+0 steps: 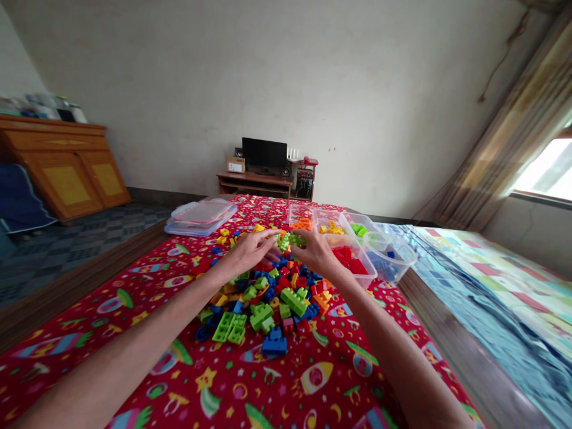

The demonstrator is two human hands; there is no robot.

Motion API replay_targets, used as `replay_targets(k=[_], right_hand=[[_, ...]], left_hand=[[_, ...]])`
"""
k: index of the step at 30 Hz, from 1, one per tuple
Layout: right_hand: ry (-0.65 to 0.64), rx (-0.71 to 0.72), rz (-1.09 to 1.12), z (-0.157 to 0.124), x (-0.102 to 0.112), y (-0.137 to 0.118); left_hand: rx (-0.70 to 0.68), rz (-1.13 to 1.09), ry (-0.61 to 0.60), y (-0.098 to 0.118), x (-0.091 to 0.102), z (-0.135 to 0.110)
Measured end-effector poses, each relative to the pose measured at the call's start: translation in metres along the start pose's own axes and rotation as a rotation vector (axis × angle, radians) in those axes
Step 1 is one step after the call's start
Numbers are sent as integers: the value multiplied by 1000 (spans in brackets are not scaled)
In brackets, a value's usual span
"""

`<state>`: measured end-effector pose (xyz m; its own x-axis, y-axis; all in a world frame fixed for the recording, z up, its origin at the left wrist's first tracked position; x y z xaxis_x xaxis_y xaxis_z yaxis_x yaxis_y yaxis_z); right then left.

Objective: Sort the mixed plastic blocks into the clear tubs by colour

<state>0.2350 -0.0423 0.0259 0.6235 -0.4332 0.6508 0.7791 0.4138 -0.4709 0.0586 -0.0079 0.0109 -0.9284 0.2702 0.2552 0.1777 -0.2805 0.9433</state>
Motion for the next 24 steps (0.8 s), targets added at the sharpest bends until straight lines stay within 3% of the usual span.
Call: replay_targets(k=[3,7,11,14,17,21,24], right_hand=[[121,-56,-61,17,26,28],[236,-215,-288,49,65,86],[132,-381,-579,76,90,147],[14,-469,-713,84,99,177],[-63,-498,-749,87,103,188],[-73,-520,-756,95,99,182],[-19,-397,-704,96,89,164]], left_hand=[[-33,30,11,-2,6,2],[-52,67,-20,-6,8,4],[-69,103,-27,-5,10,4],[-90,122,-18,-3,14,4],[-107,140,2,-1,21,6],[-128,160,40,0,31,9],[-149,189,87,0,40,13]])
Point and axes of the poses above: each hand's wrist, its own z-axis towards the middle knuckle, its own x-axis out of the back of the hand, y = z × x, the point moved 1 cm from there along z, towards the middle knuckle, and after that the axes turned 7 degrees about y, right-handed, at the moved point
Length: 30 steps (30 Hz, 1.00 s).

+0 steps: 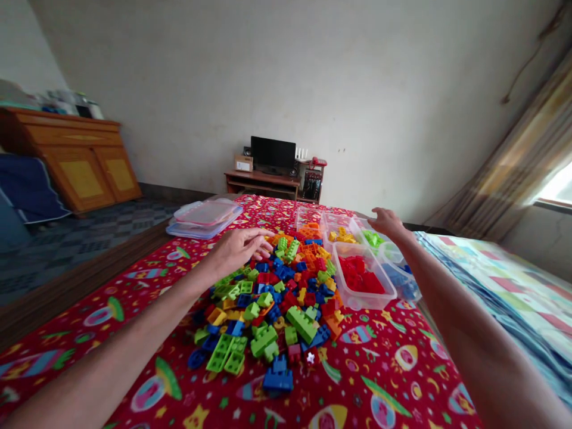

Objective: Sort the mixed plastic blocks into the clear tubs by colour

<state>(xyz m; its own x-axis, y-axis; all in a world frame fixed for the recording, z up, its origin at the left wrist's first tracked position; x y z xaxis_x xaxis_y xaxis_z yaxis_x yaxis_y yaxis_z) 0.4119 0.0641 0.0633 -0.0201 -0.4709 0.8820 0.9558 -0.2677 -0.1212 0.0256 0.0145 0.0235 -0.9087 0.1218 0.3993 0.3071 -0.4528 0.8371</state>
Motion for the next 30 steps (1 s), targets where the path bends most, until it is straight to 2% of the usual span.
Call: replay_targets(k=[4,9,13,18,23,30], right_hand=[[103,201,197,-36,13,-35],[79,302,436,-97,36,-79],[31,331,558,-124,43,-103],[52,374,532,-139,34,-122],[-17,478,419,-151,17,-131],[-47,555,350,-162,-2,-134]], left_hand=[[-16,70,13,-2,7,3],[-103,271,-27,2,3,-1],[-198,446,-66,8,-7,-6],[-246,545,-133,1,-12,-6],[-286,633,-139,-11,-14,-3],[-388,578,-224,-22,-35,-11]])
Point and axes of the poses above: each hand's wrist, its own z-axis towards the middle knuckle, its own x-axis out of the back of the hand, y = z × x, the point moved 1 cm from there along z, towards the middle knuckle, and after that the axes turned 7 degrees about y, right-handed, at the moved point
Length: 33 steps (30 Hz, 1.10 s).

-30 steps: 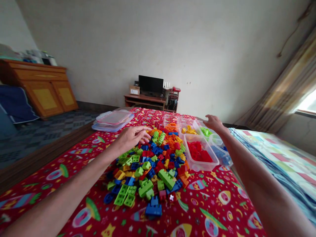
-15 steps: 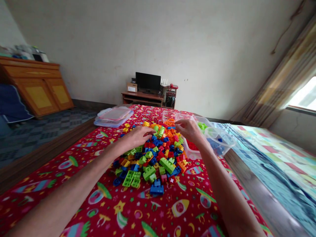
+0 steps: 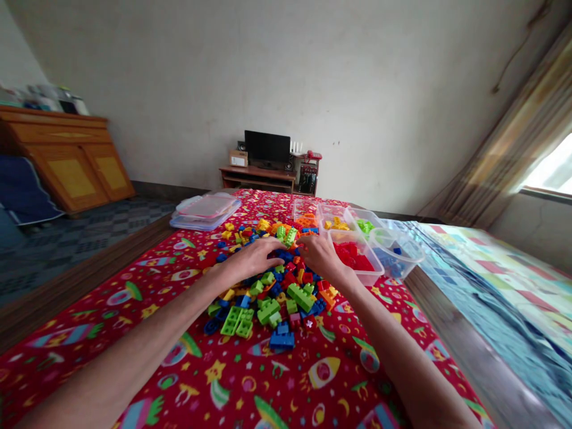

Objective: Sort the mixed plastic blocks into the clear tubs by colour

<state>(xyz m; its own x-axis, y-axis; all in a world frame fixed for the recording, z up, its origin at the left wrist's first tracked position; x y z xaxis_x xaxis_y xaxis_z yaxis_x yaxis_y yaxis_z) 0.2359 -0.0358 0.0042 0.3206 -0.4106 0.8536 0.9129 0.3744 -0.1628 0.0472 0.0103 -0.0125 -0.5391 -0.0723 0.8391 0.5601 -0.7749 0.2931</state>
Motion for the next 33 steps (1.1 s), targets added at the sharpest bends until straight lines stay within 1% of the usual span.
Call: replay_targets(k=[2,5,10,12,18,22,24,26,28,30,33], right_hand=[[-13,48,23,-2,-8,-1],[-6,111,22,-5,-20,-2],[87,145,18,-12,-30,4],[106,140,38,-12,-30,6],[88,93,65,-11,-27,3],[159,23,174,-6,-22,1],[168,-23,241,-3,-18,-2],[152,-63,301,0,-14,-6],[138,-93,369,2,-10,-11],[129,-111,451,3,-7,-15],[130,-98,538,3,-3,-20]], left_hand=[[-15,12,9,0,-4,-1],[0,58,33,-1,-7,-2],[17,93,75,-2,-7,-3],[9,86,82,-2,-8,-2],[-8,88,95,-5,-7,0],[-1,44,85,-5,-6,0],[24,16,78,-5,-5,-1],[69,-28,95,-4,-5,0],[151,-123,134,-4,-3,1],[238,-283,182,-3,-1,4],[336,-522,234,-1,3,7]])
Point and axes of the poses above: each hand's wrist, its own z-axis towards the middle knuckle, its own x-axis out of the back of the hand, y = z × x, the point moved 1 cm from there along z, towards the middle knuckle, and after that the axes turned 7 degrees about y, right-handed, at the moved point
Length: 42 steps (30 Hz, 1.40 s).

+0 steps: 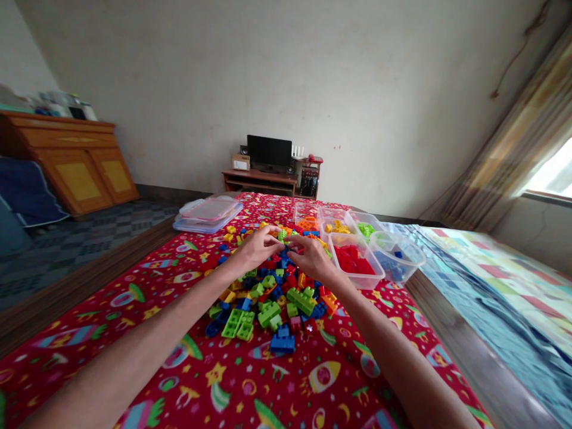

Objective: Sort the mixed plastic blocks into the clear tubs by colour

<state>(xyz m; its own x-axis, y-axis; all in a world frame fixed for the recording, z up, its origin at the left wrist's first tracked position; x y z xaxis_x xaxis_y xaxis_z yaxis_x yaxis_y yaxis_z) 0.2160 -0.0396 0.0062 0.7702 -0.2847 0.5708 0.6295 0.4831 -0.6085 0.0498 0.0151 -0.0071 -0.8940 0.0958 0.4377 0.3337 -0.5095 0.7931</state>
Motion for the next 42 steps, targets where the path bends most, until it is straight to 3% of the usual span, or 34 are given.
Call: replay_targets(k=[5,11,16,21,27,31,35,38,42], right_hand=[[-10,73,-57,-2,-1,-4],[55,99,-136,4,15,2],[240,76,-316,16,71,27],[478,-134,-593,12,137,72],[403,-453,-728,-9,184,117],[475,-464,-745,-13,194,117],[579,-372,-761,-7,191,95],[557,-322,-748,-2,183,76],[498,-285,-717,2,168,56]], left_hand=[[119,-199,-31,9,-2,-3],[6,-89,-33,17,-3,-6],[-89,119,-11,22,3,-7],[-97,234,-44,26,2,-9],[-149,286,-96,20,-3,-10],[-228,408,-100,22,-6,-11],[-440,478,-143,36,-19,-21],[-643,449,-278,54,-38,-43],[-810,508,-476,72,-60,-81]])
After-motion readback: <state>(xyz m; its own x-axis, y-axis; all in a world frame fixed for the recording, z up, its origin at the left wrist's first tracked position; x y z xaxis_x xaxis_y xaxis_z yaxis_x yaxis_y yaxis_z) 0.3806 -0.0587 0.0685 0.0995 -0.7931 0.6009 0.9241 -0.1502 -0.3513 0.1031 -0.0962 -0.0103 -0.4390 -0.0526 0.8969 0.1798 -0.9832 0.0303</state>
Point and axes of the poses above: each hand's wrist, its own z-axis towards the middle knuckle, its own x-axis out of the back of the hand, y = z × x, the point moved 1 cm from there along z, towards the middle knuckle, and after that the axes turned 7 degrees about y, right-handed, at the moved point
